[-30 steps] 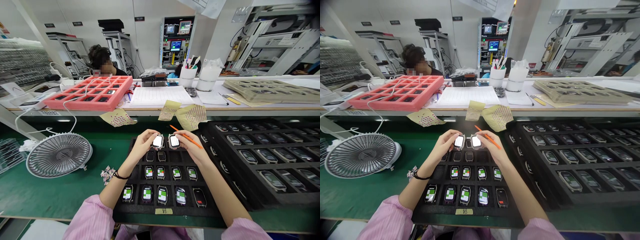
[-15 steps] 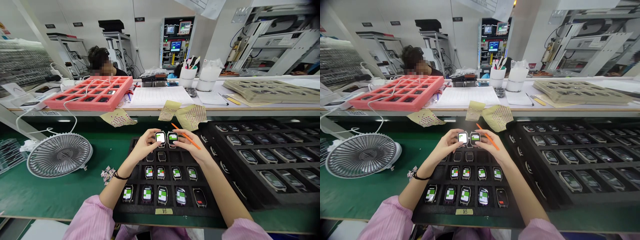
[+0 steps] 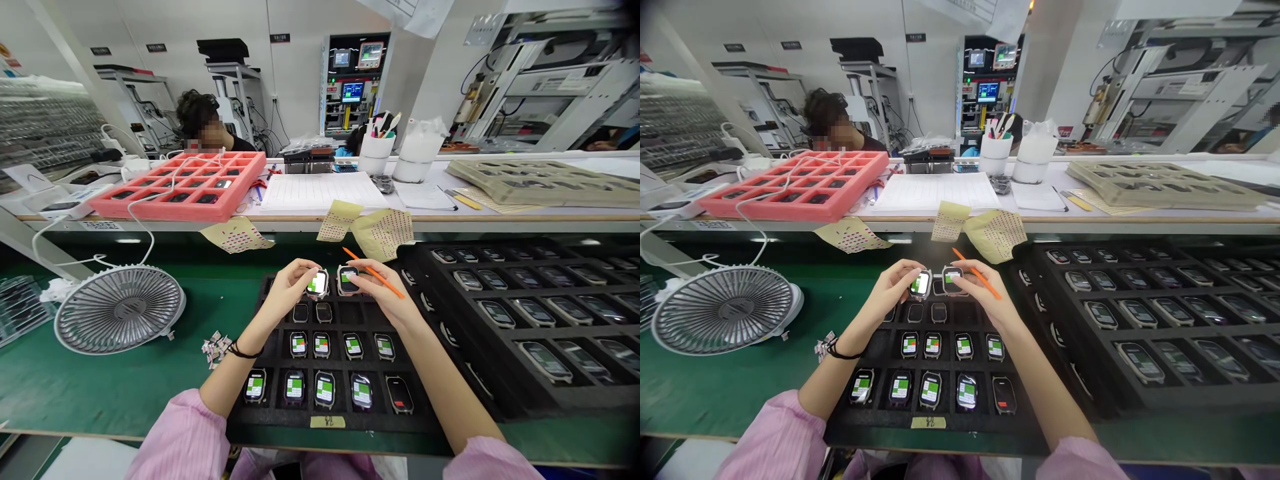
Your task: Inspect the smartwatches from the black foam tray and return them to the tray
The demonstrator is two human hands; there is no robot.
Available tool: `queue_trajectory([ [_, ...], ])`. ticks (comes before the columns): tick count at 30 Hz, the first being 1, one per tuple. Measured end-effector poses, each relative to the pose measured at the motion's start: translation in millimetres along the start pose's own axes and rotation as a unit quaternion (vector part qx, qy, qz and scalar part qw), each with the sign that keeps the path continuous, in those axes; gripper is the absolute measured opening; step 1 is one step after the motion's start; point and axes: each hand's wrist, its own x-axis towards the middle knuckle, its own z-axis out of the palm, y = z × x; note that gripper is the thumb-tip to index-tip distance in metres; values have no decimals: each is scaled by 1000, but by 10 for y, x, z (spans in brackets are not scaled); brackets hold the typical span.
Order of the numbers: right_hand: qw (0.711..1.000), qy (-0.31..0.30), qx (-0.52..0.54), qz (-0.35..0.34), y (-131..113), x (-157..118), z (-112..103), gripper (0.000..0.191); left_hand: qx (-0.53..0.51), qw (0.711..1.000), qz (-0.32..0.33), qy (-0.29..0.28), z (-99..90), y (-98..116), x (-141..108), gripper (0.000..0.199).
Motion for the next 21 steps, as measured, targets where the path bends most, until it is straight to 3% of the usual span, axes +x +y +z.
queue_trajectory([
  [12,999,48,-15,1,59,43,-16,27,-2,998,20,-54,-20,-53,10,34],
  [21,999,-38,-13,-4,12,5,-25,32,-10,999,22,-45,-38,-63,27,38],
])
